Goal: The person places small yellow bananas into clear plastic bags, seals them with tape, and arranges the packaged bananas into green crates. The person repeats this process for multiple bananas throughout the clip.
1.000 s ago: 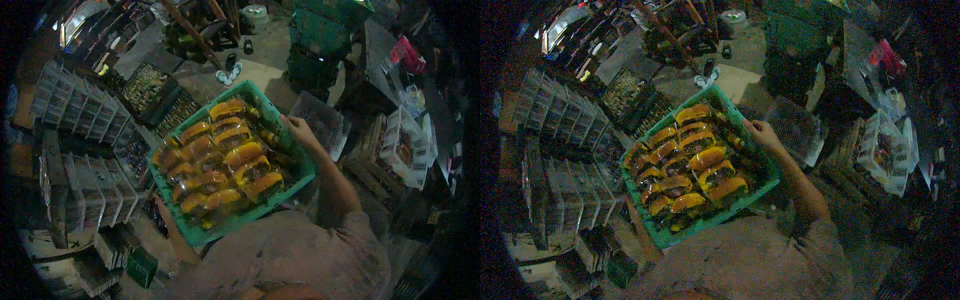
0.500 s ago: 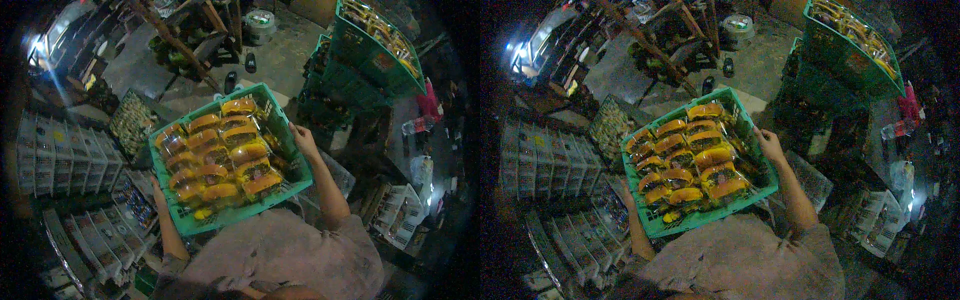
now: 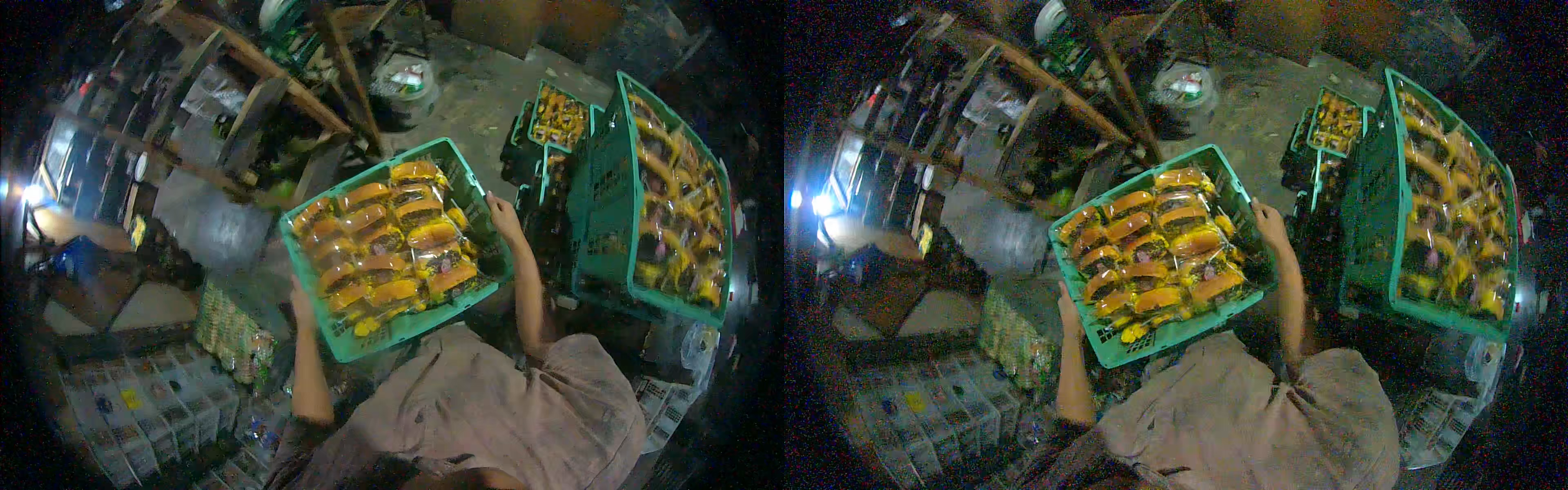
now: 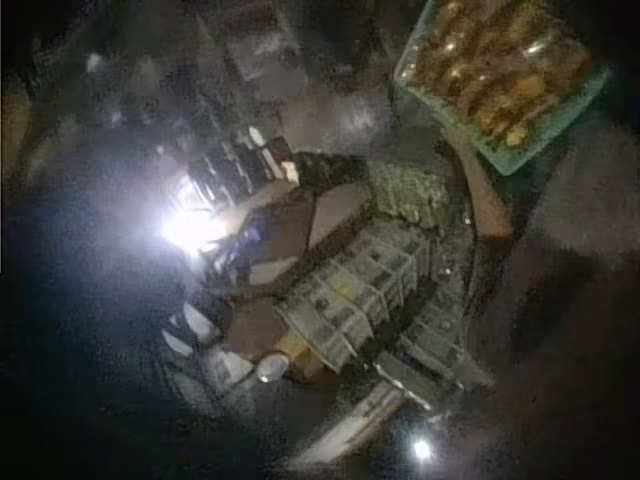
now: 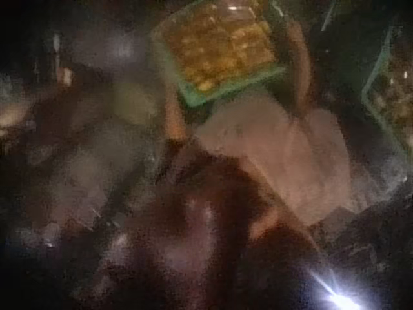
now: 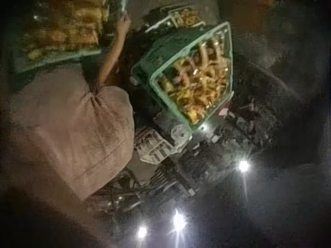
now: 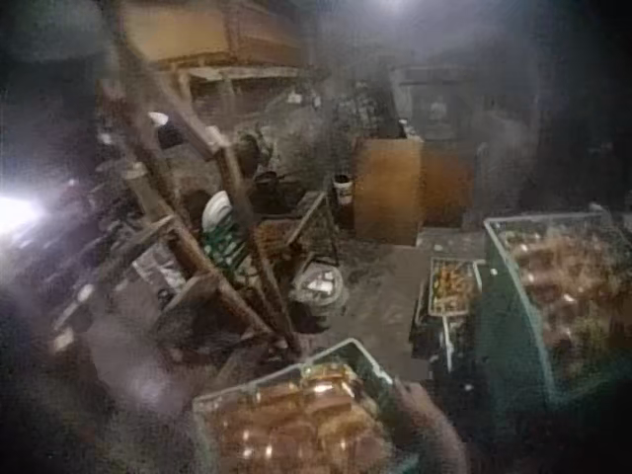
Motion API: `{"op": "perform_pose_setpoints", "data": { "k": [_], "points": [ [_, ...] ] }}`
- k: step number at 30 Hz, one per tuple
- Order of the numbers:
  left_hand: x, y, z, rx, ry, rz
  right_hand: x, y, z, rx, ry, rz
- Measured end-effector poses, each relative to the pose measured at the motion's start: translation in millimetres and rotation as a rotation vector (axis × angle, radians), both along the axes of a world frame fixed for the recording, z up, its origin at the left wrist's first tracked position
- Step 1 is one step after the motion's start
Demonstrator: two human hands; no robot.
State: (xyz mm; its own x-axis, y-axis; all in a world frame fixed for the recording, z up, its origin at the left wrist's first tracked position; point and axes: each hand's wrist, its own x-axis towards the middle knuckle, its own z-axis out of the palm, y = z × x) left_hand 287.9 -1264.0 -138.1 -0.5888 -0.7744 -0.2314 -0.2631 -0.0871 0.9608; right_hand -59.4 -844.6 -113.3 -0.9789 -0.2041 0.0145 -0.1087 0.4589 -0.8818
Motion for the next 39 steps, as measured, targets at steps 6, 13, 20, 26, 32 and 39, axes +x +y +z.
{"op": "perform_pose_setpoints", "data": {
  "k": [6, 13, 20, 26, 32, 39],
  "points": [
    [16.5, -70.7, -34.7, -0.004, -0.028, -0.065, 48.2, -20.1, -5.5, 0.055, -0.214, -0.104],
    [-37.5, -51.0, -82.2, 0.209, -0.048, -0.159, 42.3, 19.2, 29.2, -0.025, -0.009, -0.332],
    [-35.4, -1.7, -45.0, -0.116, -0.063, -0.425, 48.6, 50.7, 66.6, 0.292, 0.018, -0.371],
    [-68.5, -17.7, -79.9, -0.082, 0.073, -0.454, 85.1, 52.6, 66.1, 0.395, 0.025, -0.548],
    [-21.4, -103.9, -57.4, -0.110, 0.014, -0.639, 224.7, -34.6, 56.0, 0.494, 0.013, -0.886],
    [230.5, -193.8, 0.3, 0.857, 0.073, -0.694, 400.0, -136.0, -35.1, 0.482, 0.050, -0.862]
  ]
}}
